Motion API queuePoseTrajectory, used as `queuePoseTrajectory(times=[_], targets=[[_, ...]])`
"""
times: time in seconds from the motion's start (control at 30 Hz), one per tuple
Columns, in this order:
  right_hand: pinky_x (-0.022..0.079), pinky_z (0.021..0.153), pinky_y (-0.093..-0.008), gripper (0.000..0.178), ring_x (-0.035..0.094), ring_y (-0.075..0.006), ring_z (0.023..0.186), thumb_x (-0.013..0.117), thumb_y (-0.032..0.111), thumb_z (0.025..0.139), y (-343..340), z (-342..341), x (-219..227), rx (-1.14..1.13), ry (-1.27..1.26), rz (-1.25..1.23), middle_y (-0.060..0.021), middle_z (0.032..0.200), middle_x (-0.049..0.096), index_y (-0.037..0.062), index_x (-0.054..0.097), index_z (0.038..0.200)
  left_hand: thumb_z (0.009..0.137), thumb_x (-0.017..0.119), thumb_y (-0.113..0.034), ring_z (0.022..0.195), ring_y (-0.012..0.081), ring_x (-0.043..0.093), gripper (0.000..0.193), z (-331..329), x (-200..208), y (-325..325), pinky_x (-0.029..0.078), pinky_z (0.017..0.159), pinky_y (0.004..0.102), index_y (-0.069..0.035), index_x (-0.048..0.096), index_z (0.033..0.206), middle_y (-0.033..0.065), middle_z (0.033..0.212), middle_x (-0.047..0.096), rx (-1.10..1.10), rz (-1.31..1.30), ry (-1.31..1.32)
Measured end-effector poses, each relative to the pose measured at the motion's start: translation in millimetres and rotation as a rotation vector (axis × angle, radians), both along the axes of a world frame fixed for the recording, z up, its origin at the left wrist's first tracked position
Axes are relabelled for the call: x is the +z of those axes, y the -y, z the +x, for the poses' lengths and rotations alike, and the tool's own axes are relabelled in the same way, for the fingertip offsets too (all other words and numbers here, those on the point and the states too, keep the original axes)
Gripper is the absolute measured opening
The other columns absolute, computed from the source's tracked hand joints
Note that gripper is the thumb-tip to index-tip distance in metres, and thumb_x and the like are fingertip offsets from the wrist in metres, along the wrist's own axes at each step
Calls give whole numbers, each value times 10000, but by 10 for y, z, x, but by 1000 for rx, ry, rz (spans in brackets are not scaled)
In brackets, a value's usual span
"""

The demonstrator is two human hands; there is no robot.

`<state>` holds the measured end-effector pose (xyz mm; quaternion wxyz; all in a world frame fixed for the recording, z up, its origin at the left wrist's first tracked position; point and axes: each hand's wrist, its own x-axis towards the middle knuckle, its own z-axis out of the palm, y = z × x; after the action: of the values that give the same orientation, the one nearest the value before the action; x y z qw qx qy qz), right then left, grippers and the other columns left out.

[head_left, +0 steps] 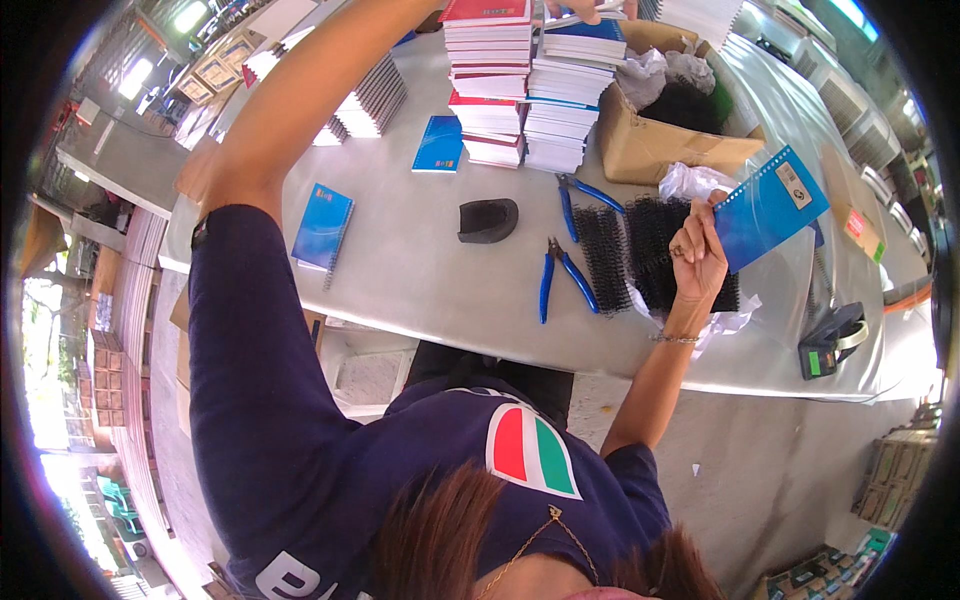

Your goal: The person unpacks red notebooks from a cardboard box and stacks them on a table. They then take a blue notebook, insert a metal spiral coil into the punched holes, and use pliers to secure the coil ends. The person repeats this process for additional notebooks.

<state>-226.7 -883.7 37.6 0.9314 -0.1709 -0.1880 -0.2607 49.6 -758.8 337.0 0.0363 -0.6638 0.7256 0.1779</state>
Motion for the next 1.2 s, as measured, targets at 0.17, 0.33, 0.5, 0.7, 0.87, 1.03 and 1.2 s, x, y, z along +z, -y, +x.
queuePoseTrajectory(times=[0.17,0.33,0.5,0.7,0.87,1.03,1.2], targets=[[323,495,-219,349,362,-83,539,537,-31,932,-37,-55,26,-24,-40,54,-38,888,467,54,461,1262,863,574,-211,1074,291,575,566,208,-187,-39,471,898,385,-40,428,1383,228,1202,580,145,-102,112],[314,483,-210,357,369,-80,541,578,-9,915,-73,116,-7,76,-28,108,-31,834,466,42,517,1263,857,599,-205,1127,311,565,609,293,-233,-65,458,954,397,-10,400,1398,241,1245,563,157,-181,45],[326,479,-211,380,377,-80,546,596,-13,904,-43,45,1,19,-54,74,-27,813,456,45,511,1270,862,655,-290,1192,319,550,667,207,-667,147,448,1001,392,-39,395,1422,239,1354,510,-45,-521,122],[353,504,-231,380,388,-94,552,556,-47,913,49,-102,-49,-95,-89,-2,-60,897,494,30,460,1273,858,688,-373,1271,329,504,771,-492,-99,-1176,380,1087,392,-139,322,1494,223,1438,458,195,-541,-57],[355,503,-231,351,398,-97,571,534,-53,926,34,-28,-25,-91,-60,-54,-78,912,488,-7,446,1262,982,564,-302,602,163,514,339,-67,-1366,-1854,428,592,314,15,678,939,62,655,583,978,-1307,-166],[348,496,-215,374,388,-88,572,558,-21,931,21,71,-41,-133,-142,-110,-65,900,491,-7,469,1294,908,612,-432,1064,398,592,506,800,-3175,-2221,484,870,461,25,656,1119,220,1060,625,1443,-816,-17],[340,505,-212,429,386,-78,583,572,37,936,58,37,-91,-185,-244,-174,-55,933,508,9,468,1351,794,714,-467,1342,468,359,654,553,-3363,-1765,375,1023,567,-6,591,1242,256,1422,408,1545,-506,-34]])
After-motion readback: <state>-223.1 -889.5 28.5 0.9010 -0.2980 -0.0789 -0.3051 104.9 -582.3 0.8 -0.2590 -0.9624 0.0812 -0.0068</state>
